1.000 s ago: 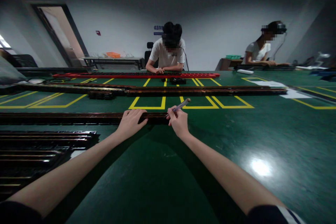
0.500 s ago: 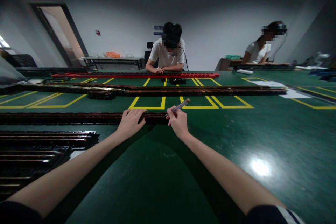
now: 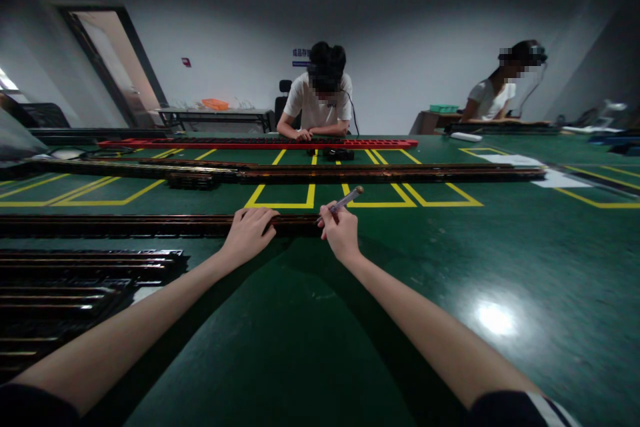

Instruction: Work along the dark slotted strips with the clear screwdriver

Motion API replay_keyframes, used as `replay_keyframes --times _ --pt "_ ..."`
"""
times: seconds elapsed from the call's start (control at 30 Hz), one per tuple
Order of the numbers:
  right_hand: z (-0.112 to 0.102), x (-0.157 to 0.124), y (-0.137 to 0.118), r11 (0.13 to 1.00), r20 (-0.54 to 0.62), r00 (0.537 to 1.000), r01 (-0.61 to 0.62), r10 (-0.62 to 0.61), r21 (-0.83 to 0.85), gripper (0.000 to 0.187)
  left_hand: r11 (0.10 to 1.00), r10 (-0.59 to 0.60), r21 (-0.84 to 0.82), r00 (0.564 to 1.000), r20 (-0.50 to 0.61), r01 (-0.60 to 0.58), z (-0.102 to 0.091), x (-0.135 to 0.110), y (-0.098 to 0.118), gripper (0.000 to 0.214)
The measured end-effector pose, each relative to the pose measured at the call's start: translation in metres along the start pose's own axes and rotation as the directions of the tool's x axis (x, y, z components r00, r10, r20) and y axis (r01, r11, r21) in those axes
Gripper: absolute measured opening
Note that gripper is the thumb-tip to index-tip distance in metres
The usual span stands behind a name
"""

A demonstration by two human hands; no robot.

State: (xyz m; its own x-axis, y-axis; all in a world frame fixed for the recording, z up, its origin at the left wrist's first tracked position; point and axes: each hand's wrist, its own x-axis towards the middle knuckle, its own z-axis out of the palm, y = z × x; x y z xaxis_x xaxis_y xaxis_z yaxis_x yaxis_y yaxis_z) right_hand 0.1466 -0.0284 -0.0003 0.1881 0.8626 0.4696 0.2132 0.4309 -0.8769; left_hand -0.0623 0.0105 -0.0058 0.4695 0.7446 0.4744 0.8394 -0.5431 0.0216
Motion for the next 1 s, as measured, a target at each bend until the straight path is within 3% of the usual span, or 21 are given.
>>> replay_keyframes --times 0.7,1.0 --pt "0.0013 -0.0003 -0.0020 1.000 0.039 0.999 0.014 -0.013 -0.011 0.047 1.000 -0.003 0.023 1.000 -0.015 0.004 0.0004 -0.0003 0.0011 0.035" --pt "0.0002 0.0005 0.0002 1.000 -0.037 0.999 0.007 -0.008 -0.029 0.046 0.999 -0.002 0.038 1.000 -0.016 0.002 0.0010 0.0001 0.0010 0.037"
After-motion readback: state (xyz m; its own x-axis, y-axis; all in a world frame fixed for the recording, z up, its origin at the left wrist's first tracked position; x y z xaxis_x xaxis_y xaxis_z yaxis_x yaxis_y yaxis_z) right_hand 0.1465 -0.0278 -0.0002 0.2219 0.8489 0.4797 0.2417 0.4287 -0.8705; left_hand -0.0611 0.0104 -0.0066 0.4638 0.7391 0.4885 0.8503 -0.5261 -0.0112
